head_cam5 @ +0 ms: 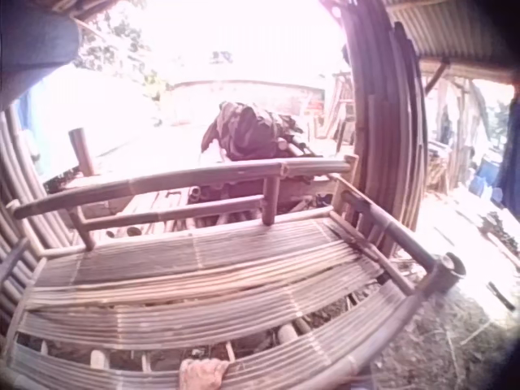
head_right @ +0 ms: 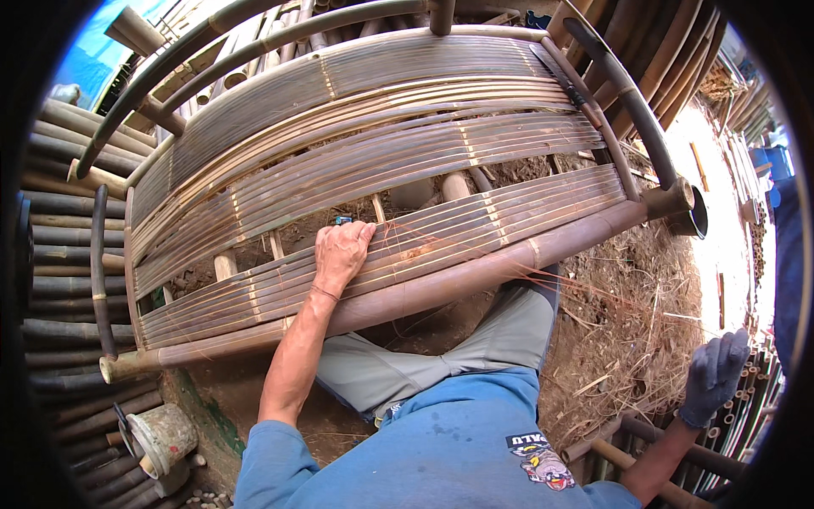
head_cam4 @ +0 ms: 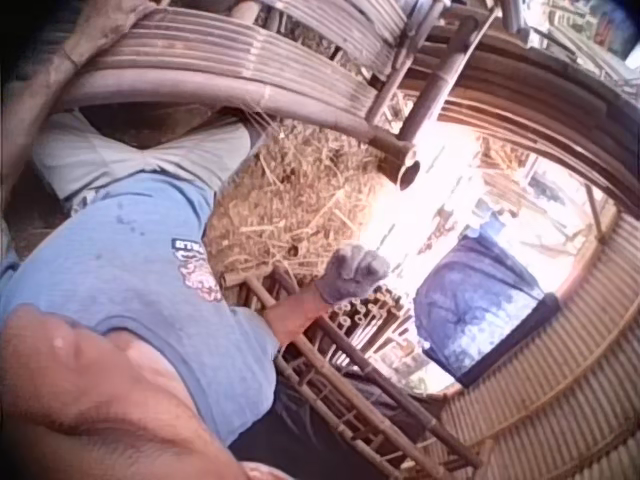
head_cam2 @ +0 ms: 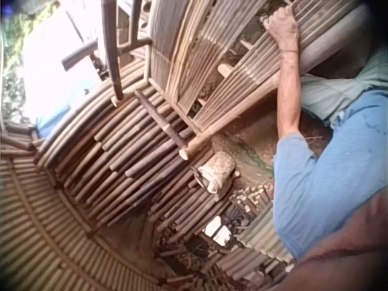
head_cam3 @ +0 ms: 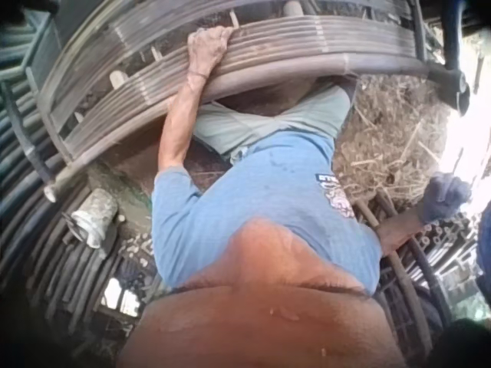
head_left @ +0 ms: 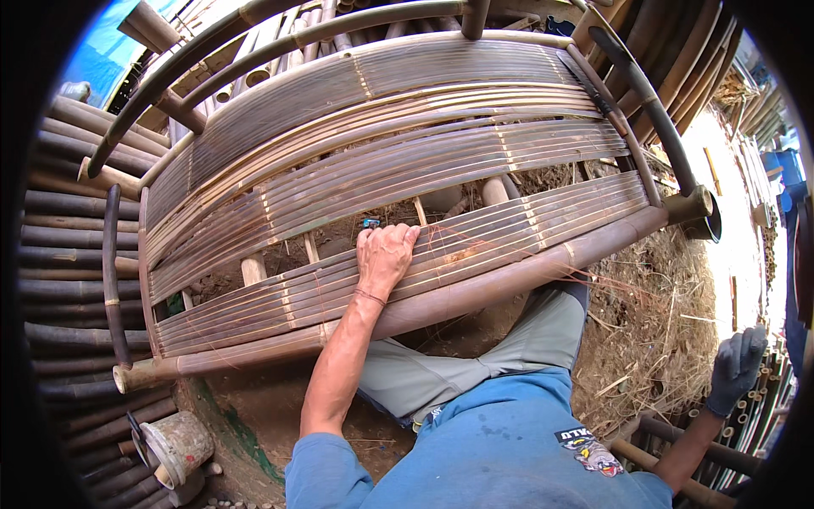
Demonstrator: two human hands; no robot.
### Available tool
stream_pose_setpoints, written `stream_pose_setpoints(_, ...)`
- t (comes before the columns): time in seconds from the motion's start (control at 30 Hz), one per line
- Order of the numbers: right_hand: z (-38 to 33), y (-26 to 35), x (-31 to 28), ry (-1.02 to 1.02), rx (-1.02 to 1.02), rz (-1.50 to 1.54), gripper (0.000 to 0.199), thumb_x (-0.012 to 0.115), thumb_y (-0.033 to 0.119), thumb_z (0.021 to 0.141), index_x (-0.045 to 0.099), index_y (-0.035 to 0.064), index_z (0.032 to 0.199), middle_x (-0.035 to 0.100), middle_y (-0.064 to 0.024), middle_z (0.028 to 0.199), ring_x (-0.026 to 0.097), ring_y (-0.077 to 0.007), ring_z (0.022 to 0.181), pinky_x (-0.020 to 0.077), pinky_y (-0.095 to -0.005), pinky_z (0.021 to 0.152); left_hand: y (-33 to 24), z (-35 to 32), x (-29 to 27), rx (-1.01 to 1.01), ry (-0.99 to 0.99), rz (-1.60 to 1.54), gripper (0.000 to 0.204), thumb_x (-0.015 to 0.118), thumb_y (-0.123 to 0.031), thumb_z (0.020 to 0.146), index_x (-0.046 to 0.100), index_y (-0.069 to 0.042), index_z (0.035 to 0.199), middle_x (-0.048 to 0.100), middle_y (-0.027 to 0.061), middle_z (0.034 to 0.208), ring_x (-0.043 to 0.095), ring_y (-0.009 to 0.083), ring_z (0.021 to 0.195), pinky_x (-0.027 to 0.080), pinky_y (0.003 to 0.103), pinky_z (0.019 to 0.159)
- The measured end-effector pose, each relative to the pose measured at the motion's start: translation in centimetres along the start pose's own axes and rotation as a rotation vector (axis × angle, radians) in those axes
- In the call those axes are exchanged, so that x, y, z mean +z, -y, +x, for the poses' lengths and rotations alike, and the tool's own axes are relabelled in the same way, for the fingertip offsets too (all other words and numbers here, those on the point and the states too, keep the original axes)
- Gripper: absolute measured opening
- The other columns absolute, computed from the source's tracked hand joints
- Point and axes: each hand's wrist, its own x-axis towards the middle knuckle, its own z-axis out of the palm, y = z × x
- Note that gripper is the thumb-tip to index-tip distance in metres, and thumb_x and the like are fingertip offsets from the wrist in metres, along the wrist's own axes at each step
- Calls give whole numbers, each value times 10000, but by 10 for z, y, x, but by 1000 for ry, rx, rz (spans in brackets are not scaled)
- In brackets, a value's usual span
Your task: The person sits on the ground and weaves thin bamboo strips into a bamboo frame using a thin cord. They pull the cord through the strips, tie knots, and adjust the woven sections by hand.
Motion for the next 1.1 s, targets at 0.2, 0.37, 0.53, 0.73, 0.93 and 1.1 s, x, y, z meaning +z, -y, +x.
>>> stream_pose_setpoints(0.2,26,45,42,-193,131,-1210,241,579,258,1002,518,61,876,427,38,708,336,-32,539,243,-194,474,-50,-29,-47,352,-488,-469,588,534,-428,946,521,3,1347,512,217,1350,486,345,1272,381,445,1093)
stream_pose_setpoints(0.37,42,66,52,255,-33,-2231,210,603,188,982,582,26,851,566,-88,813,531,-277,708,452,-400,693,-184,-60,-58,735,-381,-535,466,547,-413,987,637,-16,1214,603,176,1212,576,364,1137,448,480,1001)
stream_pose_setpoints(0.53,43,35,81,213,-4,-2321,302,638,80,910,652,33,1208,678,-169,1188,647,-342,1106,522,-442,925,-228,20,-42,720,417,-659,407,620,-440,963,724,-57,1052,676,131,957,643,287,925,516,408,836)
stream_pose_setpoints(0.73,44,-6,79,184,-104,-2163,738,687,7,795,420,68,1481,486,-171,1475,563,-342,1271,492,-402,1041,-215,56,-85,672,112,-910,269,708,-303,929,738,-41,874,621,-1,721,546,82,674,461,278,582)
stream_pose_setpoints(0.93,113,-136,100,327,-18,-1293,966,801,253,782,259,3,1540,342,-234,1559,386,-355,1421,367,-436,1163,-233,50,-178,1058,-566,-537,213,660,-163,909,622,-80,717,528,-20,581,490,82,511,399,260,443)
stream_pose_setpoints(1.1,146,-227,196,541,0,-515,738,749,336,868,382,11,1420,432,-149,1376,406,-255,1276,370,-383,1070,-327,19,-296,1494,-1064,78,147,598,-189,961,691,-80,997,568,52,667,575,116,569,478,250,474)
